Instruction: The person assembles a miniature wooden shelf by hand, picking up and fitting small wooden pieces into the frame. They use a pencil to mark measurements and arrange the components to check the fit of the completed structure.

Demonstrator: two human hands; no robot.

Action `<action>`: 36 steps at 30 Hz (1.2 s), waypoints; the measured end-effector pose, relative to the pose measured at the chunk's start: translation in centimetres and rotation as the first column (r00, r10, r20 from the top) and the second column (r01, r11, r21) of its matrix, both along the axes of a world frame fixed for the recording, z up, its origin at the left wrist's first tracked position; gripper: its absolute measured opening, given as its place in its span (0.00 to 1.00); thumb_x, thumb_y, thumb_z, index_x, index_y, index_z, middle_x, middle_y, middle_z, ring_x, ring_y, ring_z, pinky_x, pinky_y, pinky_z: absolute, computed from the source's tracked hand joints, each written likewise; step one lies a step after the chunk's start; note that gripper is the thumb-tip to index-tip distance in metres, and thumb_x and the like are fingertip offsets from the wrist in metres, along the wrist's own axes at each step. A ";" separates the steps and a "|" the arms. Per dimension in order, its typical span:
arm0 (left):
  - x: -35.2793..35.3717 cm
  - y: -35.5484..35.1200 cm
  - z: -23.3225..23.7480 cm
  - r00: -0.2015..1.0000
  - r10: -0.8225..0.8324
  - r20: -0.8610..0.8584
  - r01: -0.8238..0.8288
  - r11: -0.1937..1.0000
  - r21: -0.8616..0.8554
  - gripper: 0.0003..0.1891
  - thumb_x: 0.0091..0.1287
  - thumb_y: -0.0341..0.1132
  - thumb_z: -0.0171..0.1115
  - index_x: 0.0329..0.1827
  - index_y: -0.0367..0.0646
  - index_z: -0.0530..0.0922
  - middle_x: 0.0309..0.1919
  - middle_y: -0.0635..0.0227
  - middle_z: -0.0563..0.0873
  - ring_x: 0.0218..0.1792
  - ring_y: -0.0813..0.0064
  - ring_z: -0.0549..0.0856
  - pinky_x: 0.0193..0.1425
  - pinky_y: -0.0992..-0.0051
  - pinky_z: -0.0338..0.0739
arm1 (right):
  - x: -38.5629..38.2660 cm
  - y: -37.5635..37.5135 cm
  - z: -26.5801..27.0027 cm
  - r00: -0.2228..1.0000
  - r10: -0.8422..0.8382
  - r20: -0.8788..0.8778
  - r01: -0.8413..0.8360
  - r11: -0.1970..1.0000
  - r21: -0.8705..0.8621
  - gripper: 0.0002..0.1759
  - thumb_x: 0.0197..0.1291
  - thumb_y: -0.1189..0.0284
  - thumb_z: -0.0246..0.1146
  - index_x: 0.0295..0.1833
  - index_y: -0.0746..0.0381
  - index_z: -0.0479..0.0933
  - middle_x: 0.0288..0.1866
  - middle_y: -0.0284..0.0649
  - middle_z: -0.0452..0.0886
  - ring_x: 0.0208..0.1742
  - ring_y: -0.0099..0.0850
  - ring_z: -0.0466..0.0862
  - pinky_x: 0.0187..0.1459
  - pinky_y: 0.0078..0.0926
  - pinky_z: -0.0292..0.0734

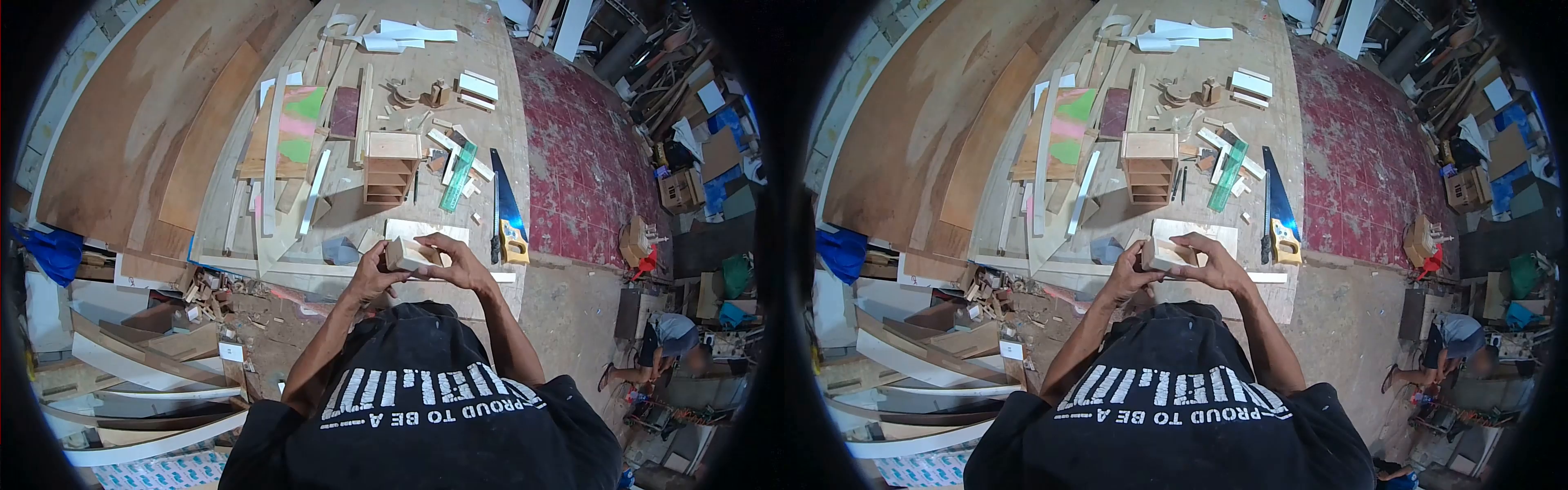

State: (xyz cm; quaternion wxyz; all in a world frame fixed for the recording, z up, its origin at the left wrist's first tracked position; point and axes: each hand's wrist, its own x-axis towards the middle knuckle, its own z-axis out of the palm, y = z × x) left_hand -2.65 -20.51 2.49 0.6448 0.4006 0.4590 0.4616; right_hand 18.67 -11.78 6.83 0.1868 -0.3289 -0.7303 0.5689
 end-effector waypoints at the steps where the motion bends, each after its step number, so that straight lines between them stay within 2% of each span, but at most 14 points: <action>1: -0.1 0.0 -0.1 1.000 0.008 0.007 -0.009 1.000 0.019 0.36 0.58 0.30 0.75 0.68 0.39 0.66 0.43 0.66 0.84 0.37 0.78 0.86 0.24 0.79 0.85 | 0.1 0.1 0.0 1.000 0.000 0.002 0.000 1.000 0.002 0.35 0.53 0.60 0.76 0.63 0.67 0.77 0.59 0.46 0.80 0.60 0.37 0.79 0.63 0.34 0.72; 5: 0.2 -0.4 0.9 0.999 -0.016 0.052 0.016 1.000 -0.006 0.35 0.58 0.29 0.75 0.68 0.39 0.67 0.43 0.66 0.85 0.36 0.78 0.86 0.23 0.80 0.83 | -0.3 0.2 0.0 0.997 -0.069 0.021 0.068 0.995 0.067 0.36 0.51 0.60 0.76 0.62 0.68 0.77 0.57 0.47 0.81 0.60 0.38 0.79 0.63 0.34 0.72; 9: 0.1 -0.3 0.0 0.998 0.031 0.046 -0.031 0.999 -0.013 0.34 0.57 0.31 0.76 0.65 0.39 0.68 0.40 0.67 0.84 0.35 0.78 0.86 0.21 0.79 0.84 | -0.1 0.0 0.6 1.000 -0.007 0.017 0.006 0.998 0.062 0.36 0.51 0.60 0.76 0.62 0.69 0.77 0.56 0.47 0.81 0.59 0.39 0.80 0.63 0.34 0.72; 11: 0.0 -0.3 -0.3 0.998 0.019 0.063 -0.020 1.000 0.018 0.35 0.57 0.33 0.77 0.66 0.40 0.67 0.39 0.68 0.84 0.35 0.79 0.85 0.21 0.80 0.83 | -0.2 -0.1 0.7 1.000 0.026 0.010 -0.027 0.992 0.121 0.36 0.50 0.61 0.76 0.61 0.69 0.77 0.56 0.48 0.81 0.59 0.38 0.80 0.62 0.35 0.72; 12: 0.1 -0.4 0.5 0.996 0.000 0.088 0.000 1.000 0.004 0.34 0.57 0.33 0.76 0.65 0.40 0.68 0.40 0.67 0.83 0.35 0.79 0.85 0.21 0.80 0.83 | -0.3 -0.1 0.7 0.999 -0.026 0.046 0.019 0.991 0.131 0.36 0.50 0.61 0.76 0.61 0.69 0.77 0.57 0.48 0.81 0.60 0.39 0.80 0.63 0.35 0.72; 15: 0.3 -0.6 1.0 0.998 0.010 0.065 -0.010 1.000 -0.011 0.33 0.57 0.33 0.76 0.64 0.41 0.69 0.42 0.67 0.83 0.36 0.79 0.85 0.21 0.80 0.83 | -0.6 0.1 0.8 0.999 -0.041 0.032 0.038 0.996 0.077 0.36 0.50 0.61 0.76 0.62 0.70 0.76 0.57 0.49 0.81 0.60 0.39 0.80 0.63 0.36 0.72; 16: 0.0 -0.5 1.0 0.998 0.011 0.061 -0.011 1.000 -0.010 0.33 0.57 0.33 0.76 0.64 0.41 0.69 0.42 0.67 0.83 0.36 0.79 0.85 0.21 0.80 0.83 | -0.4 0.2 0.8 1.000 0.012 0.019 -0.014 0.994 0.108 0.36 0.50 0.61 0.76 0.62 0.69 0.76 0.57 0.49 0.81 0.61 0.40 0.80 0.63 0.36 0.72; 21: 0.0 -0.6 1.0 0.981 0.064 0.186 -0.055 0.997 -0.053 0.35 0.57 0.32 0.76 0.66 0.43 0.67 0.48 0.66 0.82 0.41 0.76 0.85 0.23 0.79 0.84 | -0.8 -0.6 1.4 0.999 -0.010 0.051 0.004 0.993 0.120 0.38 0.50 0.62 0.77 0.65 0.66 0.74 0.60 0.50 0.79 0.62 0.41 0.79 0.64 0.36 0.72; 25: -0.3 -0.8 0.7 0.966 0.040 0.254 -0.032 0.999 -0.037 0.35 0.58 0.29 0.75 0.67 0.47 0.66 0.50 0.64 0.82 0.43 0.73 0.86 0.27 0.76 0.87 | -1.5 -1.0 2.1 1.000 0.008 0.026 -0.013 0.977 0.212 0.39 0.49 0.65 0.77 0.66 0.65 0.72 0.60 0.51 0.79 0.61 0.45 0.79 0.63 0.39 0.74; 27: -0.3 -0.7 1.0 0.965 0.035 0.259 -0.028 0.999 -0.031 0.36 0.58 0.28 0.74 0.68 0.48 0.65 0.51 0.64 0.82 0.45 0.73 0.86 0.29 0.75 0.89 | -1.5 -1.1 2.8 0.999 0.006 0.052 -0.018 0.971 0.237 0.40 0.48 0.65 0.78 0.67 0.64 0.72 0.60 0.51 0.78 0.61 0.46 0.79 0.63 0.40 0.74; 29: -0.5 -0.8 1.2 0.964 0.035 0.262 -0.028 0.999 -0.030 0.36 0.58 0.26 0.74 0.69 0.49 0.64 0.51 0.63 0.82 0.46 0.72 0.86 0.31 0.73 0.90 | -1.6 -1.3 3.5 0.993 0.015 0.121 -0.058 0.930 0.363 0.40 0.46 0.67 0.77 0.67 0.64 0.72 0.59 0.51 0.78 0.60 0.50 0.78 0.61 0.43 0.75; 30: -0.5 -0.8 1.3 0.973 0.027 0.228 -0.025 1.000 -0.014 0.37 0.58 0.25 0.73 0.70 0.50 0.64 0.51 0.63 0.82 0.47 0.71 0.86 0.33 0.72 0.90 | -1.6 -1.3 3.4 0.995 0.021 0.096 -0.056 0.927 0.370 0.40 0.45 0.68 0.77 0.67 0.63 0.72 0.57 0.50 0.78 0.58 0.52 0.78 0.59 0.44 0.75; 36: -1.2 -0.7 2.3 0.990 -0.047 0.136 0.049 0.999 -0.012 0.39 0.59 0.23 0.73 0.72 0.51 0.61 0.53 0.62 0.82 0.49 0.69 0.85 0.34 0.69 0.91 | -1.3 -1.8 3.7 0.983 0.009 0.185 -0.096 0.880 0.466 0.42 0.46 0.66 0.77 0.68 0.60 0.71 0.56 0.50 0.77 0.57 0.51 0.78 0.59 0.43 0.75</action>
